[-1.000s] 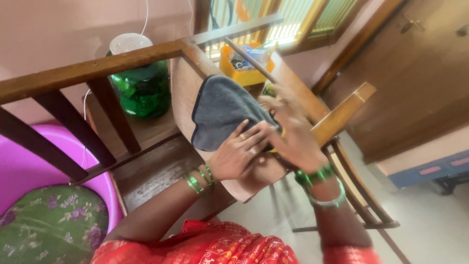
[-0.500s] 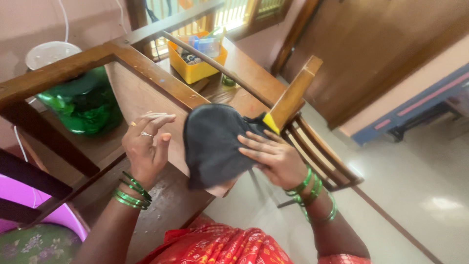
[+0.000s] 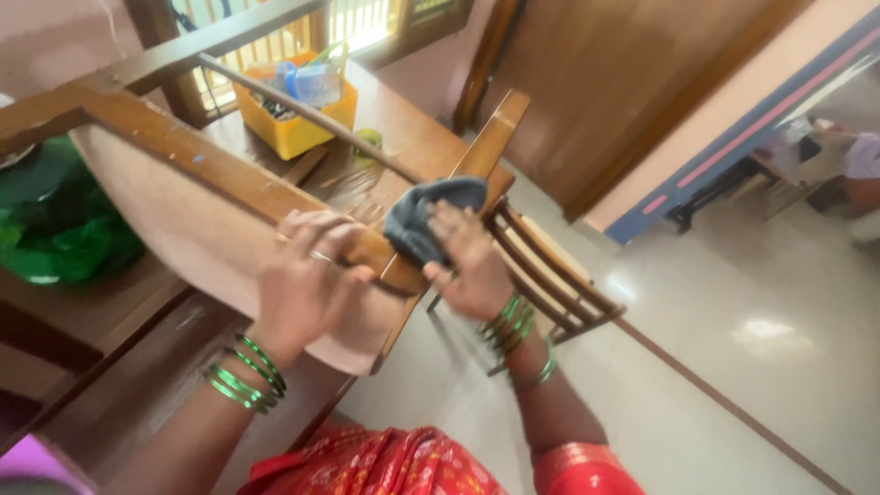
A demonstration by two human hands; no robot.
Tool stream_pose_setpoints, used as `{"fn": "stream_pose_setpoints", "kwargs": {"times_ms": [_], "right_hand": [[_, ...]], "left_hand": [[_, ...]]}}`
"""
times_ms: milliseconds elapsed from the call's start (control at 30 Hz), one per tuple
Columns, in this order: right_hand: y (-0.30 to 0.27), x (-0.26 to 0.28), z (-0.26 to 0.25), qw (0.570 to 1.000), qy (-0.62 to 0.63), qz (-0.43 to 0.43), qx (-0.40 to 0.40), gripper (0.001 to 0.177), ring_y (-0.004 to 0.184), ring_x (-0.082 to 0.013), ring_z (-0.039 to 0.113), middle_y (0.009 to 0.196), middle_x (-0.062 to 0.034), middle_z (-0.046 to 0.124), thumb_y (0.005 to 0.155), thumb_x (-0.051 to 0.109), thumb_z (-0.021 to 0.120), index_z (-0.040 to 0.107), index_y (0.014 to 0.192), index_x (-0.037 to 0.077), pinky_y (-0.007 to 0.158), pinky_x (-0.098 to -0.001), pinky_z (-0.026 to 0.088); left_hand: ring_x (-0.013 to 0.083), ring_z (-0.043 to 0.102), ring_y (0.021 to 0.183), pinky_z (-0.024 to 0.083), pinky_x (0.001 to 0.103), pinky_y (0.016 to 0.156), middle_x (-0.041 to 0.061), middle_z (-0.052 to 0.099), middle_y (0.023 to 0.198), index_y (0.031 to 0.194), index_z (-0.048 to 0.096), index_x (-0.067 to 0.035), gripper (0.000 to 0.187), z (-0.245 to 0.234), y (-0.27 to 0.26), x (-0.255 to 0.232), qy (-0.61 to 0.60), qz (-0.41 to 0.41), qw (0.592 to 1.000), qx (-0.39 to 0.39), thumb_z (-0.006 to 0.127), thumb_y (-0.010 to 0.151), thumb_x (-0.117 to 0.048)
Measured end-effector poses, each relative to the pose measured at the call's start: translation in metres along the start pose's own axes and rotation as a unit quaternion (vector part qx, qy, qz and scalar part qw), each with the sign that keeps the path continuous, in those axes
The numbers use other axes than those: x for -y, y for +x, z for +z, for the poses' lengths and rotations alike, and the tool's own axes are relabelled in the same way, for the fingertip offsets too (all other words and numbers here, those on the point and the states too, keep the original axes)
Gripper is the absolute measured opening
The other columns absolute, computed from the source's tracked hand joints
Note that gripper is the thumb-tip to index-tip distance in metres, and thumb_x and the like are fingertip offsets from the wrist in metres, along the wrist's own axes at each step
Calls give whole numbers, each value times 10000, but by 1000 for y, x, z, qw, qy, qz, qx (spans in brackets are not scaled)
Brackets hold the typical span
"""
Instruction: The person wipes down a wooden chair with a cloth, flipping it over to clean the frame, legs, and underside.
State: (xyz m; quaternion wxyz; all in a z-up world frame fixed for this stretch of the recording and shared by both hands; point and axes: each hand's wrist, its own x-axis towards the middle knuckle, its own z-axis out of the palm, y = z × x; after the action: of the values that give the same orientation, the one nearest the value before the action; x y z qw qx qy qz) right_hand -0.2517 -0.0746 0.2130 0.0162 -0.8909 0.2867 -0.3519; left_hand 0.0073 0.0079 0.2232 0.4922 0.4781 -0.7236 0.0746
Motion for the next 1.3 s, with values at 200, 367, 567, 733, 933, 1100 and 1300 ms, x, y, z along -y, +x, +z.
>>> {"fn": "stream_pose_setpoints", "kwargs": {"times_ms": [200,367,567,733,933,1100,1300], "right_hand": [[18,-28,0,997,68,28,-1,406,1475,-309,474,1480,-132,598,1041,245,474,655,1338,36,1276,-537,230],[39,-124,38,994,33,95,-34,366,1436,-261,508,1441,-84,645,1038,216,456,708,1278,102,1290,-543,175],[68,-250,47,986,35,154,-49,388,1385,-257,540,1407,-97,663,980,221,474,741,1218,73,1247,-516,206],[89,-347,49,982,77,169,-19,447,1448,-296,481,1461,-146,603,970,263,499,682,1298,22,1239,-411,315],[124,-426,66,976,-1,214,24,495,1446,-339,432,1508,-181,530,982,291,498,610,1375,11,1226,-391,304],[158,-415,53,898,-101,403,148,596,1339,-353,475,1447,-181,506,902,447,580,573,1354,59,1116,-414,367],[168,-375,35,865,-183,463,64,476,1088,-387,670,1156,-264,676,793,421,713,758,1067,35,935,-421,550]], "left_hand": [[372,536,1293,158,655,1169,195,602,1307,1291,604,4,849,37,3,-22,60,52,996,47,678,789,-677],[362,545,1287,185,641,1176,167,638,1263,1244,640,-24,758,42,0,-23,81,30,995,50,738,775,-612],[338,585,1233,239,622,1172,162,680,1183,1126,690,-22,695,40,2,-17,81,45,995,48,771,721,-581],[347,592,1184,242,631,1149,165,685,1153,1089,697,-13,735,37,2,-16,85,53,993,62,774,687,-623],[341,589,1214,224,614,1182,169,681,1167,1103,695,-20,745,37,1,-15,83,56,993,58,768,706,-646],[336,588,1213,220,606,1187,165,682,1162,1099,697,-31,749,38,0,-14,81,54,994,53,764,703,-663],[330,596,1219,232,579,1190,164,679,1170,1108,697,-34,763,36,-4,-13,80,51,994,48,764,700,-675]]}}
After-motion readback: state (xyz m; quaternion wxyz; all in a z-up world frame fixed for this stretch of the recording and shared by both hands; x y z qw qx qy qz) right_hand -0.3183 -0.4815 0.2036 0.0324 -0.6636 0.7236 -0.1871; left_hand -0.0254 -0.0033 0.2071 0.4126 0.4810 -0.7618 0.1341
